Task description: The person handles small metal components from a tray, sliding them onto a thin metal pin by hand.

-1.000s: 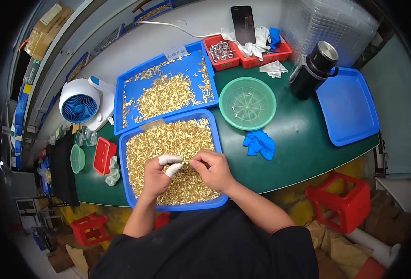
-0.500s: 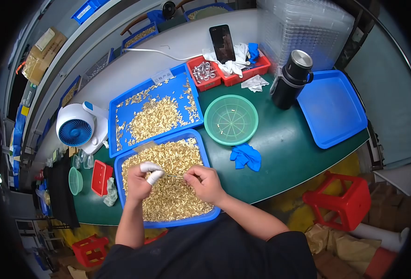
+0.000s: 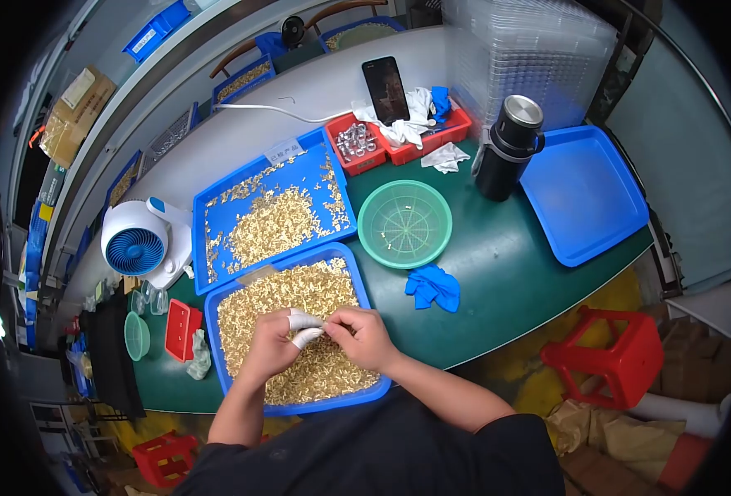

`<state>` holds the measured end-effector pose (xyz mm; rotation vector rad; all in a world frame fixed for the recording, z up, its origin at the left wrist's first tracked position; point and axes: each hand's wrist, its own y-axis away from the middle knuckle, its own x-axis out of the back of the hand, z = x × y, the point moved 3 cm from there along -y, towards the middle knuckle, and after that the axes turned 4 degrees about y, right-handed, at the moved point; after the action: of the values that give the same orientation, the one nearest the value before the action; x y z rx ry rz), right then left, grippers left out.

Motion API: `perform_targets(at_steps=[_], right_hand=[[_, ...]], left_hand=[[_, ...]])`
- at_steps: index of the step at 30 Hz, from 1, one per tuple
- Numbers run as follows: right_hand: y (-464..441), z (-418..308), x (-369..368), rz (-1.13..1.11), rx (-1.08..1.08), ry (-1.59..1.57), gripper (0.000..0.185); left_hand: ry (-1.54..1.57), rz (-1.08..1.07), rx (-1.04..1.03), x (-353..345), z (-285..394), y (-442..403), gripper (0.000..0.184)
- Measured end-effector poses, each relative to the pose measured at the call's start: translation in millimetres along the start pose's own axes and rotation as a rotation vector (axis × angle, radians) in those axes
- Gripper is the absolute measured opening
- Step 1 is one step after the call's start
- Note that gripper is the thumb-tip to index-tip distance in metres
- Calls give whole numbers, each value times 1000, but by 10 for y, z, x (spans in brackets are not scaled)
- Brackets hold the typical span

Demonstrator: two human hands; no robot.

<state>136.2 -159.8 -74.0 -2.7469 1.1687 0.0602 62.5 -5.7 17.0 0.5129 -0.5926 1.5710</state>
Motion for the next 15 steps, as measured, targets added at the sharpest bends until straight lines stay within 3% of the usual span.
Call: perform_targets(at_steps=[7, 10, 15], right_hand=[[-2, -24, -14, -55, -18, -27, 15], [-2, -67, 6, -61, -12, 60, 15], [28, -17, 18, 18, -23, -20, 15]], left_hand=[[49, 112, -35, 23, -30, 24, 13], [3, -8, 119, -53, -35, 7, 12], [-57, 37, -17, 237, -12, -100, 9]])
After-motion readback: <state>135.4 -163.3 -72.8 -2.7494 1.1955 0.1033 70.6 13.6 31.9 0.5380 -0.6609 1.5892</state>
